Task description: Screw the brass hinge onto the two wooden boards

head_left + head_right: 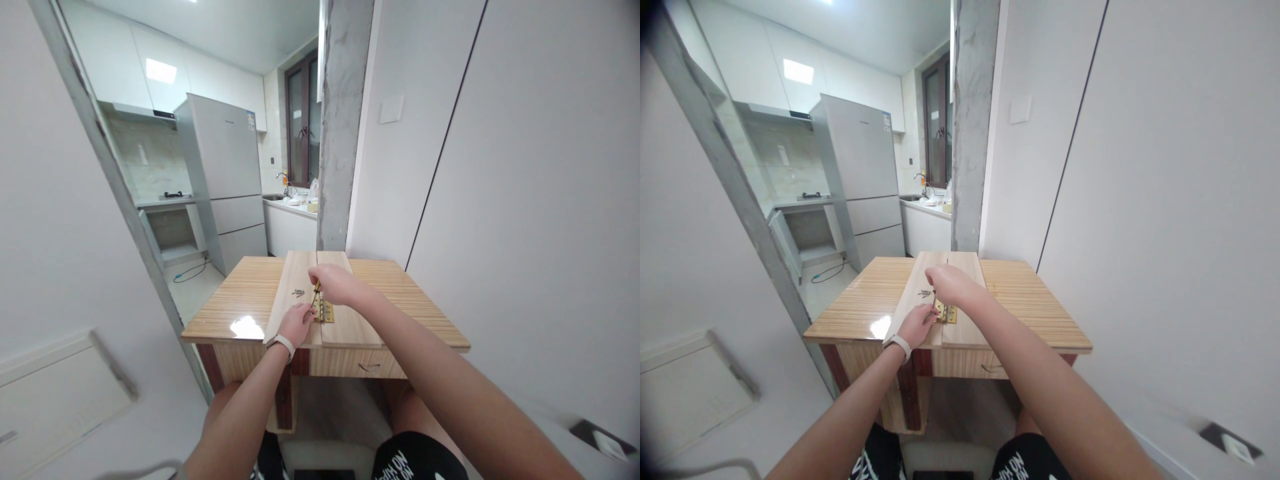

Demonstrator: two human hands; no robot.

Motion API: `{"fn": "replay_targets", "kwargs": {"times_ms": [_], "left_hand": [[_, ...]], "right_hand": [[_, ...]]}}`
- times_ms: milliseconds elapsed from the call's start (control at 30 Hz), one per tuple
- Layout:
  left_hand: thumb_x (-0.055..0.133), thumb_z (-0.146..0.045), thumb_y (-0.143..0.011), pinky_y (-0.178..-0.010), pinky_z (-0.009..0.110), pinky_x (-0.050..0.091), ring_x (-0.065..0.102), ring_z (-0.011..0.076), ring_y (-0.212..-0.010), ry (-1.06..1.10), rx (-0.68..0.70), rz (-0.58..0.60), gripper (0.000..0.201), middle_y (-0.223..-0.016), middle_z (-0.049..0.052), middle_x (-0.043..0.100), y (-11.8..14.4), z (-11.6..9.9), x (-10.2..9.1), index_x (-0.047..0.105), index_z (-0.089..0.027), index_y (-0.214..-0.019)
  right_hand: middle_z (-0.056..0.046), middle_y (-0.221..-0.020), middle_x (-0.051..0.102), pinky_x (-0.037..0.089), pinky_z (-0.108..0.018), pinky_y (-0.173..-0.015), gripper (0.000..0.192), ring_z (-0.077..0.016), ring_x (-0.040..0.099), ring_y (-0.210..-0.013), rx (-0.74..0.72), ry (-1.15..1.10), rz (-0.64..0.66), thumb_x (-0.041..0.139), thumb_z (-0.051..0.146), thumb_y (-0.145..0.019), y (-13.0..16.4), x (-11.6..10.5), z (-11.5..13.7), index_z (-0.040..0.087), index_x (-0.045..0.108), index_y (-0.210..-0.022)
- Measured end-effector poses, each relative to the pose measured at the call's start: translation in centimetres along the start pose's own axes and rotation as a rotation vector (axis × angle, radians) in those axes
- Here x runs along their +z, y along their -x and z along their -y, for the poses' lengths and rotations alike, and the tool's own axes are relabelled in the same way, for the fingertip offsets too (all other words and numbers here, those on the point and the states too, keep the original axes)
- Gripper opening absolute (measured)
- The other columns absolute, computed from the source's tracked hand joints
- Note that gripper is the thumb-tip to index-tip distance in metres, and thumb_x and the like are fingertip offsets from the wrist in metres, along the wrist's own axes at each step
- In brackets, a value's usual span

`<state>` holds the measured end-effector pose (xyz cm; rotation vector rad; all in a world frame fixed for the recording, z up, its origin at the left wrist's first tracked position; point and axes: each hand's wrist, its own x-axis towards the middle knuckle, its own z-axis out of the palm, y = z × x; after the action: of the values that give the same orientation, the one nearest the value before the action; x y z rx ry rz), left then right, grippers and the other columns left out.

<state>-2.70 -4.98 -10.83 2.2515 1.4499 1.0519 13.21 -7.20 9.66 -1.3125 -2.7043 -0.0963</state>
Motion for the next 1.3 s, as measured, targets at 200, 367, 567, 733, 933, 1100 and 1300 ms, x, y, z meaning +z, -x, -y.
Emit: {"fn": "replay_targets", "kwargs": {"times_ms": [200,367,567,733,933,1100,1300], "left_hand": [[0.057,-0.021,-0.094,-0.093,0.033,0.046,0.062,0.0205,-0.102,-0.04,0.001,-0.01,0.011,-0.104,0.006,0.067,-0.1,-0.4,0.1,0.067,-0.023,-0.097],[0.058,-0.028,-0.094,-0.085,0.033,0.046,0.062,0.0216,-0.093,-0.214,-0.047,0.055,0.01,-0.096,0.006,0.065,-0.7,-1.8,-0.3,0.063,-0.022,-0.089],[0.051,-0.032,-0.097,-0.088,0.036,0.045,0.06,0.0244,-0.1,-0.432,0.016,0.074,0.018,-0.101,0.01,0.064,-1.7,-2.8,-1.0,0.063,-0.021,-0.089],[0.047,-0.034,-0.098,-0.084,0.034,0.046,0.062,0.0226,-0.095,-0.493,0.021,0.159,0.024,-0.099,0.009,0.066,-2.3,-2.7,-1.5,0.065,-0.021,-0.09],[0.044,-0.037,-0.101,-0.079,0.031,0.044,0.064,0.0199,-0.09,-0.37,-0.124,0.081,0.03,-0.097,0.008,0.069,-4.1,-0.7,-2.4,0.064,-0.021,-0.087],[0.053,-0.033,-0.099,-0.067,0.026,0.04,0.061,0.0155,-0.075,-0.169,-0.284,0.044,0.02,-0.083,0.004,0.07,-5.5,2.7,-2.6,0.064,-0.02,-0.089],[0.066,-0.027,-0.09,-0.071,0.026,0.041,0.06,0.0156,-0.075,-0.223,-0.252,0.027,0.007,-0.084,0.003,0.068,-5.5,5.5,-1.9,0.065,-0.02,-0.09]], "right_hand": [[-0.006,-0.1,0.067,0.039,-0.025,-0.078,0.019,-0.0167,0.059,-0.093,0.094,-0.204,-0.221,0.056,0.003,-0.083,4.8,0.5,-1.1,0.019,0.059,-0.093],[-0.005,-0.1,0.066,0.044,-0.029,-0.084,0.012,-0.018,0.061,-0.094,0.223,-0.345,-0.366,0.052,0.012,-0.091,10.1,3.4,-1.8,0.022,0.057,-0.095],[-0.006,-0.1,0.068,0.05,-0.034,-0.089,0.008,-0.0211,0.064,-0.096,0.354,-0.492,-0.561,0.054,0.021,-0.092,15.5,7.9,-2.6,0.024,0.059,-0.097],[-0.007,-0.101,0.069,0.052,-0.038,-0.089,0.011,-0.0241,0.066,-0.098,0.394,-0.556,-0.653,0.053,0.027,-0.094,18.9,10.9,-2.7,0.023,0.062,-0.1],[-0.008,-0.101,0.071,0.054,-0.037,-0.086,0.015,-0.0246,0.067,-0.097,0.465,-0.613,-0.655,0.053,0.032,-0.095,21.0,12.9,-1.7,0.024,0.065,-0.099],[-0.006,-0.097,0.073,0.056,-0.034,-0.084,0.016,-0.0235,0.07,-0.094,0.506,-0.611,-0.682,0.057,0.033,-0.092,22.1,14.3,-1.2,0.024,0.069,-0.097],[-0.004,-0.092,0.076,0.058,-0.032,-0.079,0.017,-0.0243,0.073,-0.087,0.563,-0.564,-0.708,0.059,0.036,-0.089,23.3,14.4,-0.8,0.026,0.071,-0.094]]}}
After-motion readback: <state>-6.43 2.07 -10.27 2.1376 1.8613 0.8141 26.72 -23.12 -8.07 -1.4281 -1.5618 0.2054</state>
